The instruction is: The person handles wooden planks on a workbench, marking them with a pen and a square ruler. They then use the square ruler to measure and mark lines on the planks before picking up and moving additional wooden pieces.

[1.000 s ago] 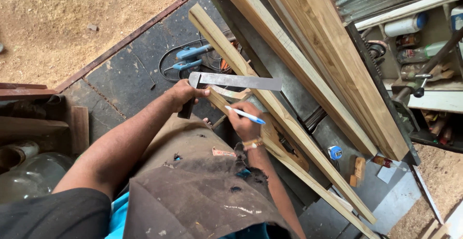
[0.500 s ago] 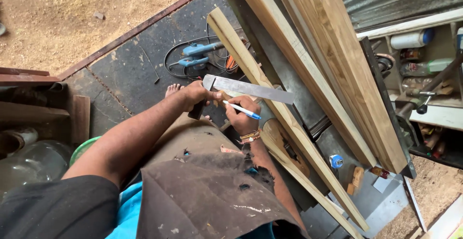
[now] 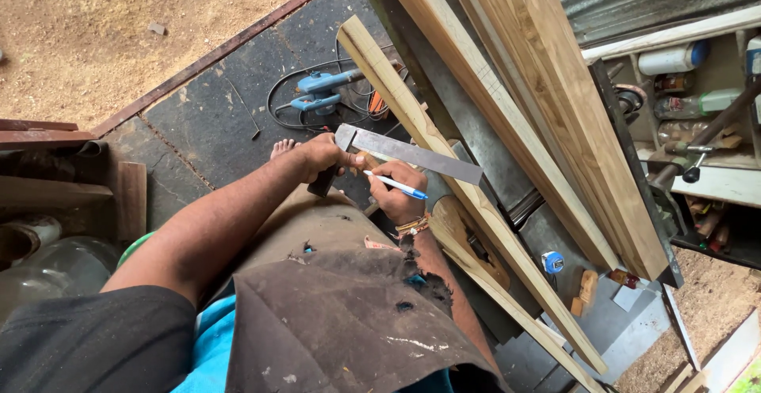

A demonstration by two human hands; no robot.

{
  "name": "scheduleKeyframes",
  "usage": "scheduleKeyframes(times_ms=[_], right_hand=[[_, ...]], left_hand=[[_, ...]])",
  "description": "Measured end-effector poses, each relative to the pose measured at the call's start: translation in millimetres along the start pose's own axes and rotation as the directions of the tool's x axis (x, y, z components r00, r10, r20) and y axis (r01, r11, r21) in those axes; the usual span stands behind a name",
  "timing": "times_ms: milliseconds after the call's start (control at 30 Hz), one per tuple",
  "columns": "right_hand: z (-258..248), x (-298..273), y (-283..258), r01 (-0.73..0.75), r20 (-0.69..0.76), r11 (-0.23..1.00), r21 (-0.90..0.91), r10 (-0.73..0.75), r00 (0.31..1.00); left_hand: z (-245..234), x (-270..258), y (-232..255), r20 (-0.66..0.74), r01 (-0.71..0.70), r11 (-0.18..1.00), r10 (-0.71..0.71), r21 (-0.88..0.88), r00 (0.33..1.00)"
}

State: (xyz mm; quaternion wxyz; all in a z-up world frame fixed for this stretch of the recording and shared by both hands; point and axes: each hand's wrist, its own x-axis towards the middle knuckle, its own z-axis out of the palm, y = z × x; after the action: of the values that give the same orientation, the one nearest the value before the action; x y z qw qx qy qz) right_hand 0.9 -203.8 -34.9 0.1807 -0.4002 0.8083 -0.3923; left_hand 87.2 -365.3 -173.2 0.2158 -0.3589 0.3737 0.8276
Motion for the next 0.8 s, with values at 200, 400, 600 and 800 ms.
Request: scheduleKeyframes(times_ms=[200, 400, 600, 800], right_hand=[[1.8, -1.7, 5.3, 0.016, -0.049, 1.000, -0.026, -0.017, 0.999], [2.8, -2.1, 10.5, 0.019, -0.072, 0.999, -0.047, -0.023, 0.997], [2.0, -1.6, 7.1, 0.001, -0.078, 0.998, -0.058, -0.005, 0.997], [3.7, -1.7, 7.7, 0.015, -0.096, 0.998, -0.061, -0.021, 0.995]], left_hand=[[-0.4, 0.2, -1.1, -0.005, -0.030, 1.000, 0.030, 0.005, 1.000], [0.5, 0.2, -1.7, -0.011, -0.015, 1.000, 0.015, -0.006, 1.000], [0.1, 3.4, -4.8, -0.011, -0.056, 0.998, 0.056, -0.006, 0.998], [0.1, 2.0, -2.9, -0.008, -0.049, 0.999, 0.049, 0.007, 0.999]])
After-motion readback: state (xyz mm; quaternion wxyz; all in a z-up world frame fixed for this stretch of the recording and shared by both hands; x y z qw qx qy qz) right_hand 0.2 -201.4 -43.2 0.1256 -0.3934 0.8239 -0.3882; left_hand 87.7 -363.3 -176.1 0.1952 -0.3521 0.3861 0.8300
